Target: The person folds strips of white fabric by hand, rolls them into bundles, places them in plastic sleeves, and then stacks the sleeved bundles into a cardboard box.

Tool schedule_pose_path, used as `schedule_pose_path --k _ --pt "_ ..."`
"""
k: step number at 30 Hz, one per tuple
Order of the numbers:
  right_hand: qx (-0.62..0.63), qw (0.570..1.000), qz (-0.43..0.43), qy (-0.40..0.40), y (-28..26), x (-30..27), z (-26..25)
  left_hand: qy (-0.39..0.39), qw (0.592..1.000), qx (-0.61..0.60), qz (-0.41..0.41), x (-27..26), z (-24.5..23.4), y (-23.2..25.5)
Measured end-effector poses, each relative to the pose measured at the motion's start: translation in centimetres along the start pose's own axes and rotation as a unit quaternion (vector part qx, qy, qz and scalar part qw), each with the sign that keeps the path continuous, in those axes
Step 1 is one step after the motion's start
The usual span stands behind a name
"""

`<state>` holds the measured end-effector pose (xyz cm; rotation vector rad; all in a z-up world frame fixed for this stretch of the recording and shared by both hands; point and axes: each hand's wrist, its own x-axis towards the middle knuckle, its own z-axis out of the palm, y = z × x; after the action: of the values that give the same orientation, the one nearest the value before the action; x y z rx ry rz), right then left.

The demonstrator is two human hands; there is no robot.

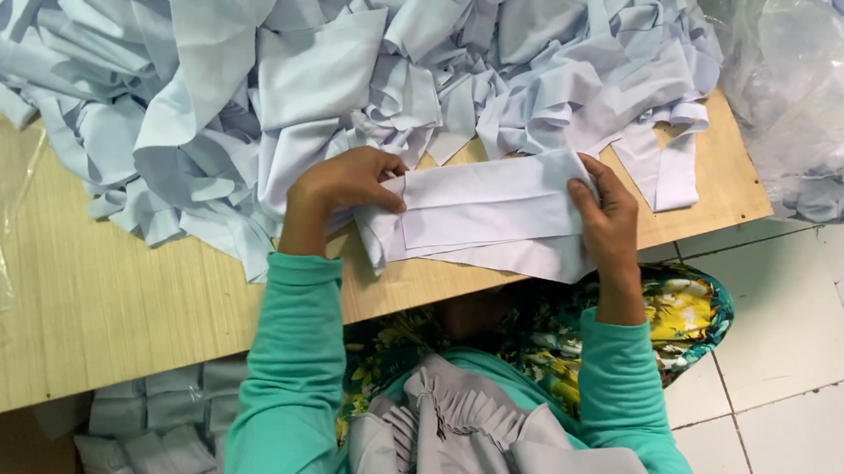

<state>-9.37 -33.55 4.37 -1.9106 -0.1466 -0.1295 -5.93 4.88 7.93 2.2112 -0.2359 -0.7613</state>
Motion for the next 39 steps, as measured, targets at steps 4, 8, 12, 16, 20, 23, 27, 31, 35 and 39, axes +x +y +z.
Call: schedule_pose_path --k 4,8,12,16,20,23,27,31,35,39 --pt "0.097 0.994 0.038 -0.029 2.6 -0.3 -2.3 -0.038 0.988 -0.15 0.002 -3.3 0.0 -0.4" --pt "0.034 0.997 0.041 -0.063 4.0 0.2 -3.9 -0.074 0.955 -0.288 -0.008 -5.7 0.9 -1.1" --pt "-0.161 0.987 -0.028 -0.005 3.7 0.4 -3.7 -0.061 0.957 -0.283 0.011 -6.1 1.6 -1.7" --pt "-0.208 0.974 -0.079 0.03 2.9 -0.1 -3.1 -0.055 0.959 -0.276 0.027 -5.7 1.9 -2.8" --pt "-0.26 0.95 -0.146 0.087 0.8 -0.8 -2.3 -0.034 0.974 -0.224 0.025 -7.6 0.4 -1.3" --pt "-0.255 0.946 -0.17 0.102 -1.9 -2.5 -1.1 0.022 0.977 -0.208 0.038 -8.6 -0.2 0.0" --pt "-0.18 0.964 -0.198 0.016 -3.7 -5.4 1.8 0.124 0.909 -0.337 0.213 -6.6 1.5 -1.2" --pt "-0.159 0.958 -0.233 -0.054 -4.4 -8.1 6.8 0.092 0.916 -0.329 0.211 -4.4 3.5 -1.8" --pt "-0.193 0.939 -0.277 -0.07 -6.2 -9.7 11.0 0.042 0.927 -0.33 0.171 -3.3 4.5 -2.6" --pt "-0.237 0.922 -0.302 -0.044 -6.4 -10.2 12.5 0.018 0.927 -0.341 0.158 -3.7 4.0 -2.6"
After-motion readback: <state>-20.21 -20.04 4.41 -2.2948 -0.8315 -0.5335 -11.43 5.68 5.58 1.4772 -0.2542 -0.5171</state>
